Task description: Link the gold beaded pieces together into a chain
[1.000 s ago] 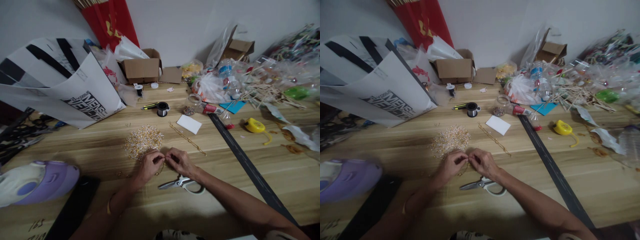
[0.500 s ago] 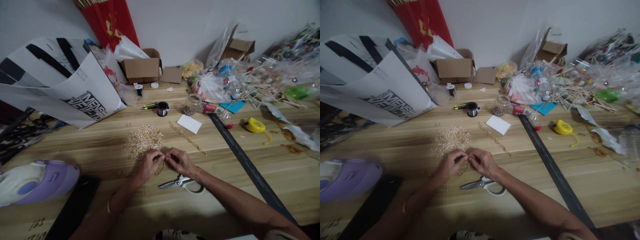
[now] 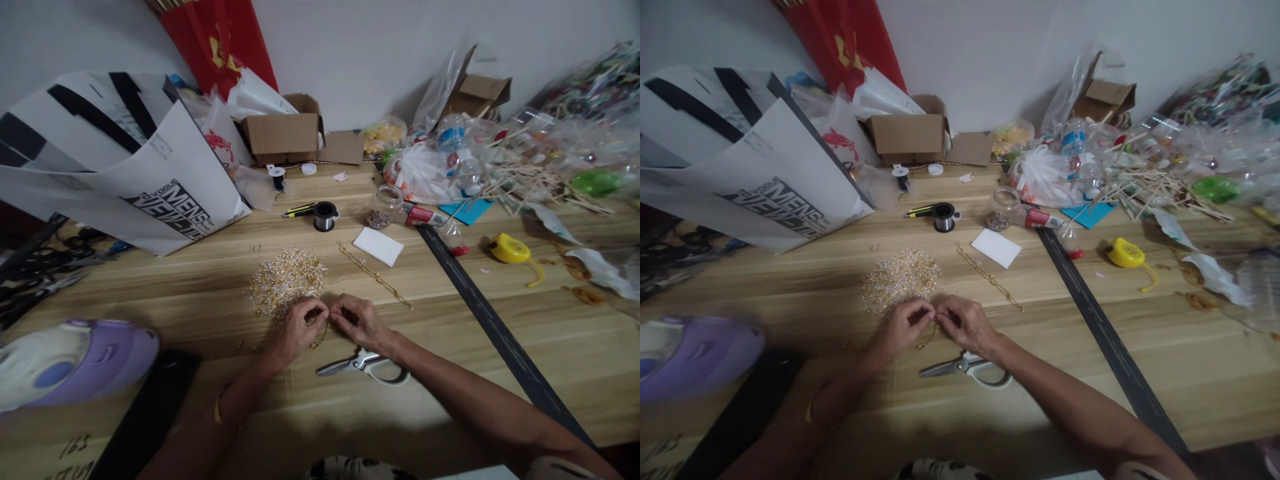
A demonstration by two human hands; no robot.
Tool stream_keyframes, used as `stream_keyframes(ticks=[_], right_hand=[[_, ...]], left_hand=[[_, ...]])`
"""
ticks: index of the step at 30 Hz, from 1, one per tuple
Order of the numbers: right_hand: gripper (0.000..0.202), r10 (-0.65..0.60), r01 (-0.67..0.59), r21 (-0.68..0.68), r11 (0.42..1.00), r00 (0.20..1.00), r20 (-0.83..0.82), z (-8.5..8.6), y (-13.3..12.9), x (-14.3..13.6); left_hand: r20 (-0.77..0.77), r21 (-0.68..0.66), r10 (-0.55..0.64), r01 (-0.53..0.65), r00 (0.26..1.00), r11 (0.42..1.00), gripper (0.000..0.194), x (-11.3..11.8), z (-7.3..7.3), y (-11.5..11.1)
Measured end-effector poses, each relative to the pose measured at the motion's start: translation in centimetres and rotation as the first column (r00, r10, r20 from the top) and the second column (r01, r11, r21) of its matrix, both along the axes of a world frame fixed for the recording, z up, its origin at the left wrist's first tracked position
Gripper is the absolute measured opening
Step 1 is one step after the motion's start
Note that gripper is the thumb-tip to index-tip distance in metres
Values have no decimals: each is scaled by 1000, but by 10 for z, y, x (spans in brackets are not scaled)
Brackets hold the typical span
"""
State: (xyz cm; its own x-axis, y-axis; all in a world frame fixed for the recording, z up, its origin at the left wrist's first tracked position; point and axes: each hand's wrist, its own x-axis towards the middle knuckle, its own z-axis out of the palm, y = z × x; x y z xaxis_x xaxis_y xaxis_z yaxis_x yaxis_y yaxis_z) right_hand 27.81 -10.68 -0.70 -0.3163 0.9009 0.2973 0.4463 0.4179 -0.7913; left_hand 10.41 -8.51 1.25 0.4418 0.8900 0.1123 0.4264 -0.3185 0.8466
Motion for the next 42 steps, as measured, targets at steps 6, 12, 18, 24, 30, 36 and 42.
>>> stream_keyframes(ticks=[6,12,18,24,30,36,42], right_hand=[[10,-9,9,-33,999,1000,-15,1,0,0],[17,-27,24,-79,997,999,-40,3,1,1],[19,-34,30,-87,996,998,-43,0,3,4],[18,-52,46,-98,994,997,-60,3,4,3],[14,-72,57,-123,991,991,-116,4,4,2],[11,-79,62,-128,990,989,-128,2,3,2],[12,-81,60,-136,989,985,-153,5,2,3]], left_hand=[[26,-7,-6,6,1000,1000,12,0,-2,1],[61,-12,23,-22,998,1000,12,-1,-6,2],[63,5,45,-45,997,999,12,-2,-8,5],[79,15,40,-42,996,999,12,-3,-7,7],[70,131,12,-21,997,991,11,-2,-5,7],[36,339,-98,80,995,937,12,-3,0,2],[34,388,-105,84,994,918,13,-1,1,3]])
